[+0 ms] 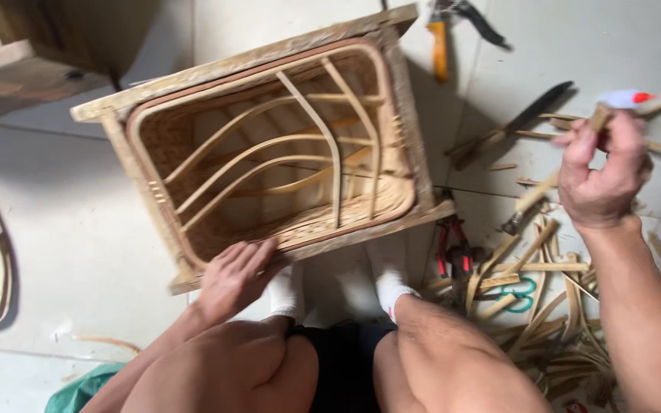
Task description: The person weaves a rectangular basket by inserting thin wooden strips into a wooden frame. They use a knife, pliers, and a hammer to cut, bend, and secure the strips along the basket's edges and interior.
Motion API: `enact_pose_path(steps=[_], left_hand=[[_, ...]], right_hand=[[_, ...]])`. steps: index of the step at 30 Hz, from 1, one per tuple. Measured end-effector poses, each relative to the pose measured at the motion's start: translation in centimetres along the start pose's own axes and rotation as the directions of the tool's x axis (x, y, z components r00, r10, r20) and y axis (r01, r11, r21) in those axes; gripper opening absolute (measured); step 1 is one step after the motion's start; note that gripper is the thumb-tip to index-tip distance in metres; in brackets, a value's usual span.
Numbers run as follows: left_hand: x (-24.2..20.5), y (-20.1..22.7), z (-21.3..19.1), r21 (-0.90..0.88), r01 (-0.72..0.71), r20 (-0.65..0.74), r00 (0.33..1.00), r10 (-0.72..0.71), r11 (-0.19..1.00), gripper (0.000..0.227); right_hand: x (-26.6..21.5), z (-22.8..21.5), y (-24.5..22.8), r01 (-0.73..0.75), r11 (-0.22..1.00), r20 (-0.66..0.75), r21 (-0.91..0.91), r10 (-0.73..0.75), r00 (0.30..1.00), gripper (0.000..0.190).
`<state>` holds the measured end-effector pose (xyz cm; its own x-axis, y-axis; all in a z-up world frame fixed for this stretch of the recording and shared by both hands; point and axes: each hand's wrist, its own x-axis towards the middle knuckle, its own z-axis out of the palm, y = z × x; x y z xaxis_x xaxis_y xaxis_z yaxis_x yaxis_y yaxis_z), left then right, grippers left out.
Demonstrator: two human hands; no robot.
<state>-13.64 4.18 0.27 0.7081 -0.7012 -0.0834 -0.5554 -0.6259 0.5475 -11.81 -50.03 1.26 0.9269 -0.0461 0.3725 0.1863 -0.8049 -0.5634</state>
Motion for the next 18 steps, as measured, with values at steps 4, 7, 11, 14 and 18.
enact_pose_path(steps=[4,7,11,14,18], left_hand=[[0.2,0.2,-0.3,-0.064,-0.037,-0.022,0.999,0.036,0.997,0.057],[0.4,-0.1,-0.5,-0.047,-0.08,-0.033,0.996,0.079,0.996,0.062],[0.7,-1.4,-0.3,-0.083,-0.095,-0.066,0.994,0.089,0.992,0.059],[0.2,-1.9,0.0,-0.137,-0.059,0.016,0.998,0.062,0.989,0.059],[0.2,-2.3,0.3,-0.142,-0.06,-0.021,0.998,0.058,0.988,0.061]], right_hand=[[3.1,10.6,-13.6,-0.166,0.771,-0.039,0.614,0.24,0.97,0.031],[6.8,20.2,-20.0,-0.122,0.844,0.037,0.523,0.121,0.992,0.039],[8.8,25.5,-22.3,-0.241,0.766,0.104,0.595,0.224,0.969,0.038],[8.1,27.3,-22.3,-0.277,0.731,0.105,0.624,0.272,0.956,0.035],[7.9,28.6,-22.0,-0.319,0.739,0.144,0.593,0.292,0.945,0.034]])
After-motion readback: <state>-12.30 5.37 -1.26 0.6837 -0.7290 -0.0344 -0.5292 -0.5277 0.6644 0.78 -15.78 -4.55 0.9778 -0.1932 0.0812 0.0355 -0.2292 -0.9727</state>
